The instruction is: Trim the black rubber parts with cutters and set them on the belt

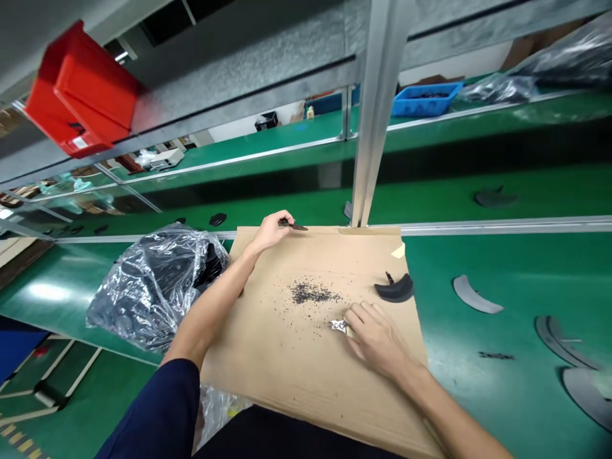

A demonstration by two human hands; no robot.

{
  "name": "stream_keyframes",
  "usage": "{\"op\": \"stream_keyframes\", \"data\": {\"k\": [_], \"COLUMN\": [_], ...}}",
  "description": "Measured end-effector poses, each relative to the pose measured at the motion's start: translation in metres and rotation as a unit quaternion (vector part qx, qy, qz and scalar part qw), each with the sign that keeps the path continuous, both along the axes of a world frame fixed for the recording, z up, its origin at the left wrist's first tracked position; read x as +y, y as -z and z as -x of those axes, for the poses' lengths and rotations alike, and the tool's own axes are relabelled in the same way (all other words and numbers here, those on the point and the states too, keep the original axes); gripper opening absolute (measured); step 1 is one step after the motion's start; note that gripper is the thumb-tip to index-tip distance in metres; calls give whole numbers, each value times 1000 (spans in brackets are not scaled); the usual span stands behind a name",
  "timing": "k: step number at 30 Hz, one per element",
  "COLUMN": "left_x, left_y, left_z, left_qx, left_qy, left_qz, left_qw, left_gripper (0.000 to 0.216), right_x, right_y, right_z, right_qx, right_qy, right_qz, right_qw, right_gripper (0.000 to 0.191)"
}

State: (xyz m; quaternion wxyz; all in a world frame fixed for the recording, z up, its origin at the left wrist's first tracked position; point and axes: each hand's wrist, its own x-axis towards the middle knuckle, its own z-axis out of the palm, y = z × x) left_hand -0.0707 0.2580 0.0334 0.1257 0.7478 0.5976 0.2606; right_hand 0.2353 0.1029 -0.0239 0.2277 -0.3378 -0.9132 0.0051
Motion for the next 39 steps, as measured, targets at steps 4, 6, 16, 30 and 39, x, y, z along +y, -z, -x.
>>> {"op": "stream_keyframes", "data": {"k": [4, 6, 16, 30, 39], "left_x": [39, 42, -108, -222, -231], "left_y": [-10, -15, 8, 74, 60], "left_z": [-6, 1, 20, -81, -37], "left_qx": [84, 131, 128, -21, 121], "left_qy": [10, 18, 141, 224, 260], "left_qz": [-24, -22, 64, 90, -115], "left_qw": [996, 991, 980, 970, 951], "left_gripper": [16, 22, 23, 12, 20], "right_x": [-7, -10, -7, -6, -4], "right_y": [7, 9, 6, 13, 18], "right_z": [-7, -9, -5, 0, -1], "right_qx": [13, 12, -3, 17, 56], "right_qy": [19, 29, 33, 35, 51], "right_qz": [9, 13, 81, 99, 51], "right_qw": [1000, 999, 996, 994, 996], "right_gripper": [21, 22, 11, 12, 8]}}
